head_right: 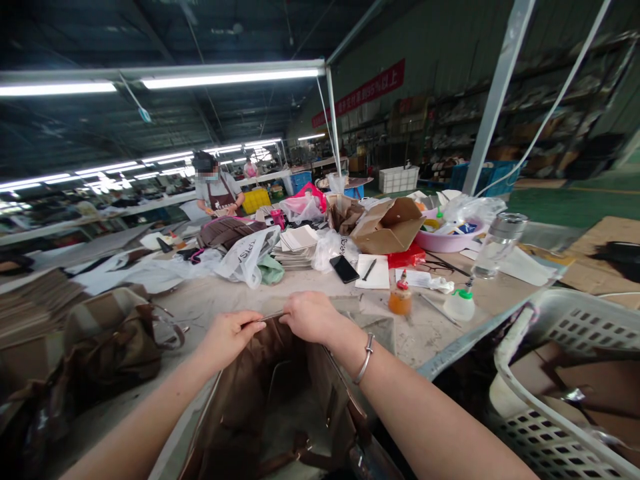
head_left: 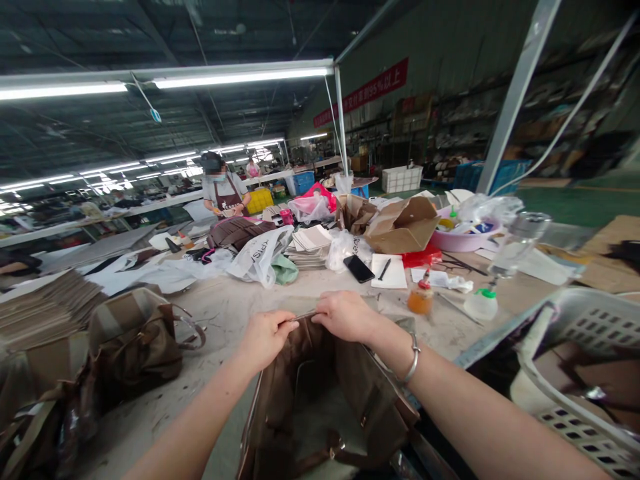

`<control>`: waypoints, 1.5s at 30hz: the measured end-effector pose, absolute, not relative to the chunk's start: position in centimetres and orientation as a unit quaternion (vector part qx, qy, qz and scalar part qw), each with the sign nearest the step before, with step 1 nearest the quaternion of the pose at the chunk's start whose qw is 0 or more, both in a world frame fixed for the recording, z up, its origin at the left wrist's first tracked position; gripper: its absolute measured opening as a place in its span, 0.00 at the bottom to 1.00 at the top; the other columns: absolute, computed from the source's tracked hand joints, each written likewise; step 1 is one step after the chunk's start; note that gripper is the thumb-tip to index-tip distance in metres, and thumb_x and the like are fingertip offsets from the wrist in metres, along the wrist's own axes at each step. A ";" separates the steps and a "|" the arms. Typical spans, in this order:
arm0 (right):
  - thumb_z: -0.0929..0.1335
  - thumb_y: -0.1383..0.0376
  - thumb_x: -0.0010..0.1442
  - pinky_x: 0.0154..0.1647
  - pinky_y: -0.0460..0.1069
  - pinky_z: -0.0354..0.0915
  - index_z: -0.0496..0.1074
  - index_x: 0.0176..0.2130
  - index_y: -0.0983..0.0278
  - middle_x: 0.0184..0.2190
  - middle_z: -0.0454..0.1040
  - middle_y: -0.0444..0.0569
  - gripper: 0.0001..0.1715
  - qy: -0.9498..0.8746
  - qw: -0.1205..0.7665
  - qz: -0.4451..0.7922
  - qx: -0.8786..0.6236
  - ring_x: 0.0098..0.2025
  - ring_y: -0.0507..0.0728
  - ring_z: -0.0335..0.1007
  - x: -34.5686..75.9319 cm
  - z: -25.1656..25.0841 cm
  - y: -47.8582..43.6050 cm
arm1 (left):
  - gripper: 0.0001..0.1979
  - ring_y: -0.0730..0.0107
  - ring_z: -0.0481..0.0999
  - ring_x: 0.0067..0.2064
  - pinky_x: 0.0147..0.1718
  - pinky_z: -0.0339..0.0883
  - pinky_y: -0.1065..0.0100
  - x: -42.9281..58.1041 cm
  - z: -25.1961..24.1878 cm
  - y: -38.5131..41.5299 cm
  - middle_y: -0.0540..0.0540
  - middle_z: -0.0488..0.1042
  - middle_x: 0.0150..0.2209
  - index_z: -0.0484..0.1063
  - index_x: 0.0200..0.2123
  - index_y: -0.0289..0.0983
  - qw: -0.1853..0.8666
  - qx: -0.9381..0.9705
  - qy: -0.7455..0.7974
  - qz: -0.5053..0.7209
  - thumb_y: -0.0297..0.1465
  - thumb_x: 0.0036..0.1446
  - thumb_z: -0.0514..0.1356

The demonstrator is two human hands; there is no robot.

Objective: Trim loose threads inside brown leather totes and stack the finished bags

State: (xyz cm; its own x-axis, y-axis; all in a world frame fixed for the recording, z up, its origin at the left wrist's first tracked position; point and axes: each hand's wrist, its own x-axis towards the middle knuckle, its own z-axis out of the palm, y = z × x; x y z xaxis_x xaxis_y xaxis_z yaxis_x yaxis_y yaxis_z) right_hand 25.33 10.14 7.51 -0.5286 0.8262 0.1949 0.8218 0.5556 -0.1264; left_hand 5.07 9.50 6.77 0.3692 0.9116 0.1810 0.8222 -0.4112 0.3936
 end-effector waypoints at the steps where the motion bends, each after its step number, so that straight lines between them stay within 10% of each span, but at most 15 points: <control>1: 0.61 0.57 0.63 0.35 0.46 0.61 0.77 0.35 0.61 0.37 0.76 0.49 0.18 -0.874 0.115 0.011 -0.472 0.38 0.56 0.71 25.3 7.5 10.1 | 0.11 0.68 0.75 0.33 0.35 0.65 0.70 4.9 6.9 9.5 0.50 0.79 0.32 0.77 0.34 0.40 0.128 0.820 0.526 0.186 0.34 0.56 0.55; 6: 0.61 0.58 0.62 0.37 0.46 0.62 0.77 0.36 0.62 0.37 0.76 0.50 0.17 -0.874 0.112 0.021 -0.472 0.40 0.57 0.71 25.1 7.9 10.0 | 0.31 0.62 0.76 0.40 0.40 0.68 0.67 4.4 7.1 9.7 0.47 0.78 0.42 0.65 0.56 0.42 0.170 0.814 0.523 0.188 0.39 0.47 0.64; 11: 0.61 0.58 0.62 0.34 0.46 0.61 0.77 0.35 0.62 0.36 0.76 0.50 0.18 -0.874 0.119 0.015 -0.470 0.38 0.57 0.71 25.1 7.9 9.9 | 0.14 0.65 0.76 0.41 0.42 0.66 0.68 5.1 6.9 10.1 0.50 0.78 0.42 0.76 0.42 0.43 0.161 0.833 0.493 0.192 0.40 0.55 0.57; 21: 0.60 0.57 0.63 0.35 0.46 0.61 0.76 0.36 0.63 0.37 0.75 0.51 0.19 -0.871 0.115 0.019 -0.477 0.38 0.57 0.71 24.8 7.6 10.0 | 0.14 0.71 0.70 0.28 0.29 0.58 0.71 5.9 6.3 10.2 0.51 0.74 0.25 0.74 0.27 0.39 0.074 0.844 0.500 0.181 0.34 0.58 0.51; 31: 0.59 0.50 0.63 0.36 0.46 0.60 0.76 0.38 0.62 0.34 0.75 0.50 0.24 -0.890 0.143 0.032 -0.431 0.38 0.56 0.70 26.3 7.3 10.5 | 0.13 0.70 0.71 0.29 0.29 0.59 0.70 6.8 6.6 9.9 0.50 0.74 0.26 0.74 0.28 0.39 0.063 0.828 0.524 0.188 0.33 0.57 0.52; 37: 0.61 0.59 0.63 0.33 0.46 0.58 0.76 0.35 0.61 0.35 0.76 0.48 0.17 -0.889 0.142 0.002 -0.436 0.38 0.55 0.70 26.2 7.2 10.9 | 0.25 0.61 0.74 0.45 0.43 0.66 0.66 5.0 6.7 9.8 0.44 0.75 0.47 0.71 0.49 0.38 0.196 0.807 0.516 0.208 0.39 0.47 0.63; 45: 0.56 0.47 0.64 0.33 0.46 0.57 0.76 0.36 0.62 0.33 0.76 0.49 0.29 -0.892 0.146 0.024 -0.426 0.36 0.55 0.70 26.6 7.3 10.4 | 0.13 0.66 0.76 0.35 0.34 0.64 0.70 4.7 7.0 9.0 0.50 0.79 0.34 0.76 0.39 0.40 0.121 0.808 0.545 0.188 0.36 0.56 0.54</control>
